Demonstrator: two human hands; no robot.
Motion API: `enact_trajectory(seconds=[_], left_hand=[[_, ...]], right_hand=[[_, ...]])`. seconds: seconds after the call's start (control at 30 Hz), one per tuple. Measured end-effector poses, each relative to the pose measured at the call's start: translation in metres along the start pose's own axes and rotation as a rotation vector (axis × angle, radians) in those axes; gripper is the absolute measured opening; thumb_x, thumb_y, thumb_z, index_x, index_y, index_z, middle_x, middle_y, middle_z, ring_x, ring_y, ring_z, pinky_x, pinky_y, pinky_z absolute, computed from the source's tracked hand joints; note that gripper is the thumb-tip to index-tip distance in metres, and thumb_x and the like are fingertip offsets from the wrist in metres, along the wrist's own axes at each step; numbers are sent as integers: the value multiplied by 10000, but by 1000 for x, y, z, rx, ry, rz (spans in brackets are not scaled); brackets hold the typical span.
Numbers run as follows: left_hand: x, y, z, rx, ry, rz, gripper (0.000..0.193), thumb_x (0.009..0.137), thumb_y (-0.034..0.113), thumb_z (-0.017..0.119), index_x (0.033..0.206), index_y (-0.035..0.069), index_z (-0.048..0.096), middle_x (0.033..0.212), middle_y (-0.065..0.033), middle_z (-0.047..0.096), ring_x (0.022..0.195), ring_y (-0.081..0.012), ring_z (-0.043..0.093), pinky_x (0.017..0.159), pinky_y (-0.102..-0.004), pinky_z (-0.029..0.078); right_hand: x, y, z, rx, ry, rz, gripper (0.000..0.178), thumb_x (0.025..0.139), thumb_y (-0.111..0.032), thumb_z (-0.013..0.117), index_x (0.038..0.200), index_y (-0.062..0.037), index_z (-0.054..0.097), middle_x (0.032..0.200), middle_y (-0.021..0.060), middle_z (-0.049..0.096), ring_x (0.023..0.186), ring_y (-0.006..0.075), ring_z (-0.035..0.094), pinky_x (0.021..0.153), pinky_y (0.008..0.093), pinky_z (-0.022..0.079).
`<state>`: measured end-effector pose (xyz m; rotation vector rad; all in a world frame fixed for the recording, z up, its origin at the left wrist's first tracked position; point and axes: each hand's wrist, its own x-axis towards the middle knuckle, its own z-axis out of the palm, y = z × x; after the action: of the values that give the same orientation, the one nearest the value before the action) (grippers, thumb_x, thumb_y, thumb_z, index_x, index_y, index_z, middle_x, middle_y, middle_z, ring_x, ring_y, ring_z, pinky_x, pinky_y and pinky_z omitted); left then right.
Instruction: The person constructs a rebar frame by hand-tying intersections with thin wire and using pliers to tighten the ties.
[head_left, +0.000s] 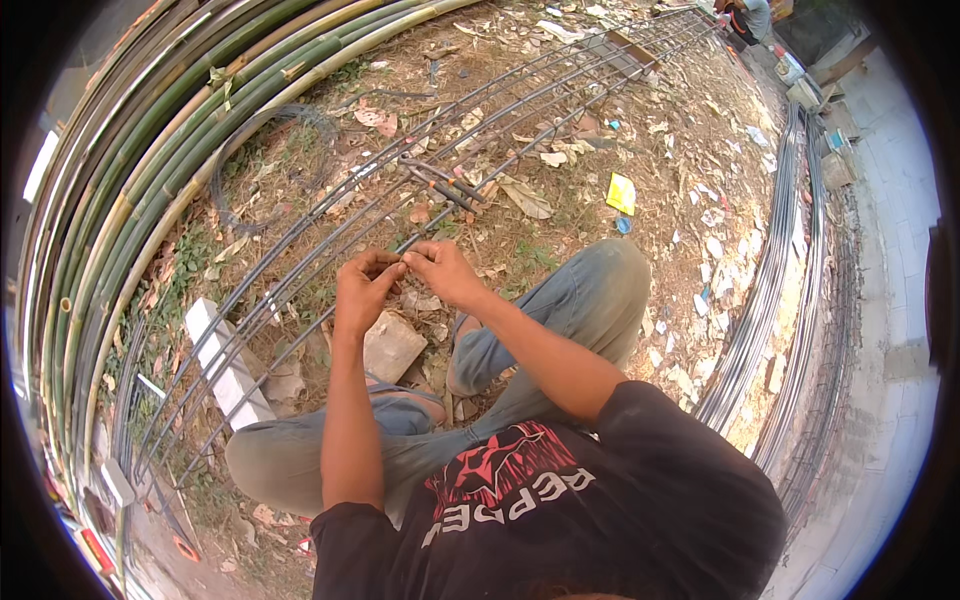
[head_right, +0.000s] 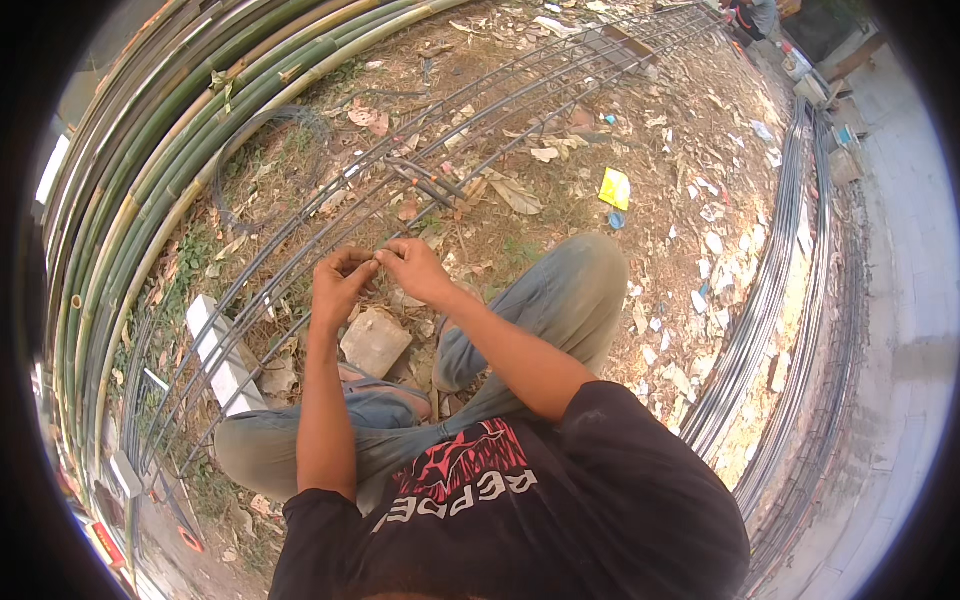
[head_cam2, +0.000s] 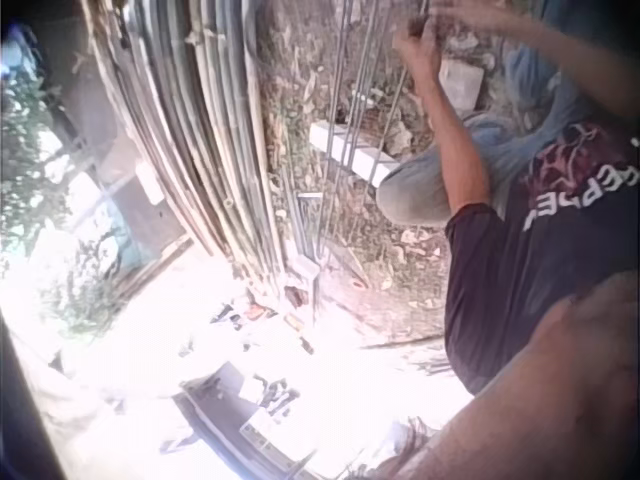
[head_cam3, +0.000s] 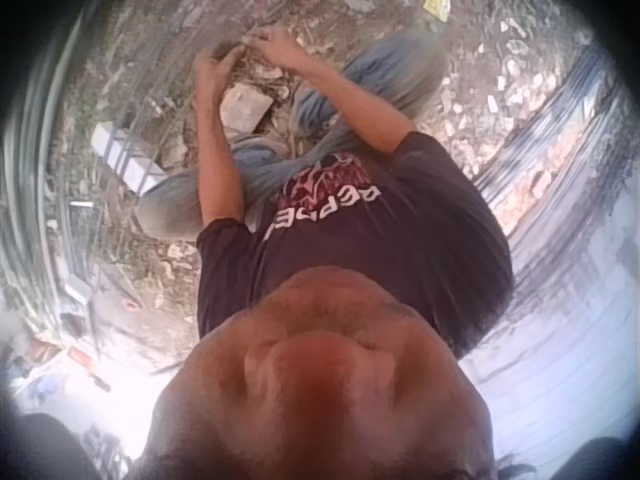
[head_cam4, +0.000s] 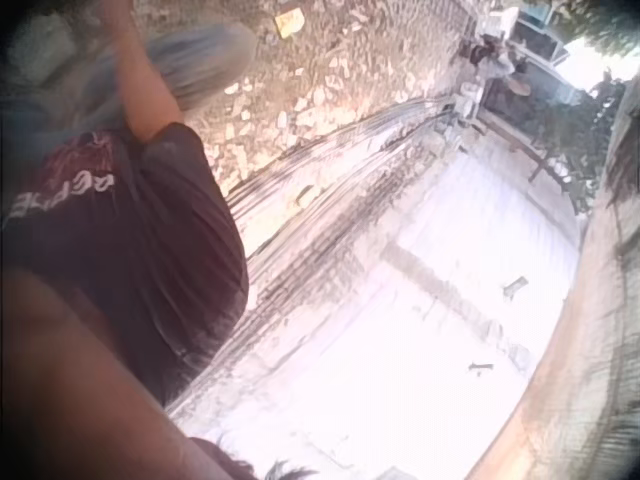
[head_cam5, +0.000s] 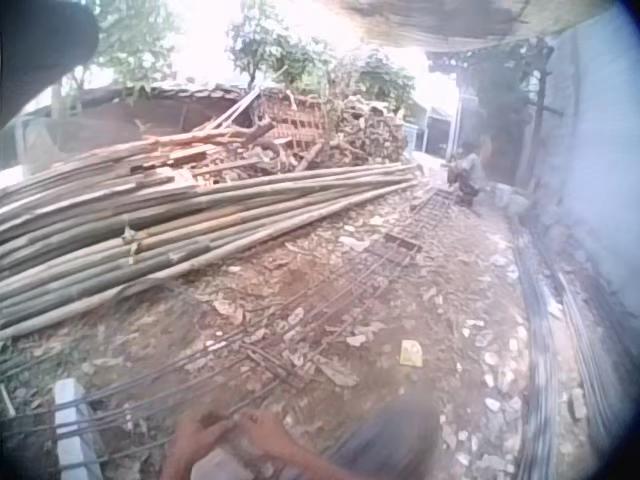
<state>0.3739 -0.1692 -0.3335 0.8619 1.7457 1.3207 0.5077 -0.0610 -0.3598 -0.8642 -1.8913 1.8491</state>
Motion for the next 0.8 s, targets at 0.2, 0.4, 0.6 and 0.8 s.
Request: enact_trajectory(seconds=[0.2,0.4,0.6,0.8], left_hand=[[8,4,-18,6,-125,-83,131,883,142,756,875,15,729,737,-51,709,584,-98,631,517,-256,478],[11,-19,-37,58,-291,-189,203,867,217,781,832,24,729,713,-50,711,599,-110,657,529,-257,487],[14,-55,-84,277,-146,-166,355,813,324,820,965,10,753,875,-97,751,822,-207,719,709,-348,553],[30,-85,-84,593,238,-138,484,722,416,850,997,27,762,957,-187,745,893,-304,721,796,-410,551]], right_hand=[[1,-1,-12,-157,-48,1,242,940,-210,631,913,12,723,640,64,557,609,140,496,595,345,413],[-28,3,-3,-32,-285,117,237,992,-200,581,966,-15,727,621,-17,506,560,87,425,526,287,348],[-24,33,6,266,-478,559,274,1037,-182,487,1137,11,655,639,-48,465,520,62,394,447,245,293],[-4,82,66,142,-176,580,255,1021,-142,475,1089,31,649,628,-3,506,499,93,436,417,259,322]])
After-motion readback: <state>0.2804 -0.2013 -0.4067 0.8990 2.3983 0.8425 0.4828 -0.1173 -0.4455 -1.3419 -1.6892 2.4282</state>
